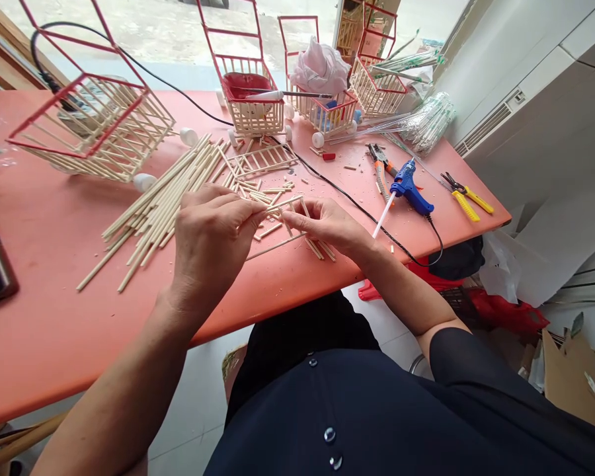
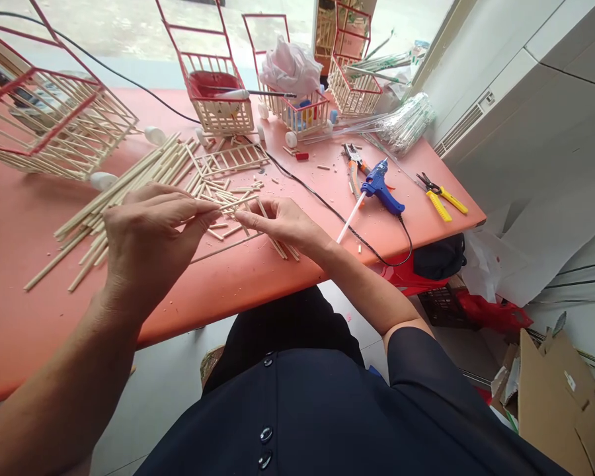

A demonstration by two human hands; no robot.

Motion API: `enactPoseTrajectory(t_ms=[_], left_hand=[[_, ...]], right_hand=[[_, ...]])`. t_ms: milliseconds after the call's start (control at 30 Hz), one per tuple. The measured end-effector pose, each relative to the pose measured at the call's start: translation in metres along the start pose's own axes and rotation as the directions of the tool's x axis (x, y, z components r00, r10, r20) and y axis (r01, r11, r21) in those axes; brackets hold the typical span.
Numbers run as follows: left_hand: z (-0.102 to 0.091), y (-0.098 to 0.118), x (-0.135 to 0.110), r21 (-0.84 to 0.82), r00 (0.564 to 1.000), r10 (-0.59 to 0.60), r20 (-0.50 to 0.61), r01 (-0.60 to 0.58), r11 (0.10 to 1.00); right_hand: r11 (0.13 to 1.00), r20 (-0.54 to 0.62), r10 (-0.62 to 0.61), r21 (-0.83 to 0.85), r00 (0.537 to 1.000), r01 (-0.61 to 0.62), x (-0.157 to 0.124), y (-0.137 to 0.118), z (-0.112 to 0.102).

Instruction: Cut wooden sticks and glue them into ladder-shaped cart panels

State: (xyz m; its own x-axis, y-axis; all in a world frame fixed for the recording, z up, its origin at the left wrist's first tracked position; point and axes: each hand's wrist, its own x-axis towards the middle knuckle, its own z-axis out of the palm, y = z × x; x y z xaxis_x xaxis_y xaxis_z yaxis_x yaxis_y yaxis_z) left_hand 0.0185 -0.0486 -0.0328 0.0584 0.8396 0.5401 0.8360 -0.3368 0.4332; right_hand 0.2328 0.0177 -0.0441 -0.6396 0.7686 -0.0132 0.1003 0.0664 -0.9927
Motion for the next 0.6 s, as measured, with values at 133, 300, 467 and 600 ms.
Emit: enactPoseTrajectory(t_ms=[133,300,467,600], left_hand=[[0.0005,0.0047,-0.0001,-0.004,1.000,-0.015,0.007,0.015,1.000],[-0.0001,0.0082,-0.0013,0.000,1.000,-0.024,0.016,0.024,1.000],[0.0009,0.0075,-0.0024,0.007,0.999,-0.021,0.024,0.021,1.000],[0.0012,0.0060,-0.0021,0.008,1.000,-0.014,0.026,0.014,1.000]], right_hand=[[0.999,-0.023,0.038,-0.027,0.999,-0.038,-0.0014,0.0001,0.0004],[0.999,-0.022,0.041,-0.032,0.999,-0.042,-0.0022,0.0011,0.0005],[0.999,-0.014,0.037,-0.029,0.999,-0.037,-0.0010,0.0030,0.0007],[0.999,0.005,0.050,-0.014,0.999,-0.050,-0.0018,0.0047,0.0014]])
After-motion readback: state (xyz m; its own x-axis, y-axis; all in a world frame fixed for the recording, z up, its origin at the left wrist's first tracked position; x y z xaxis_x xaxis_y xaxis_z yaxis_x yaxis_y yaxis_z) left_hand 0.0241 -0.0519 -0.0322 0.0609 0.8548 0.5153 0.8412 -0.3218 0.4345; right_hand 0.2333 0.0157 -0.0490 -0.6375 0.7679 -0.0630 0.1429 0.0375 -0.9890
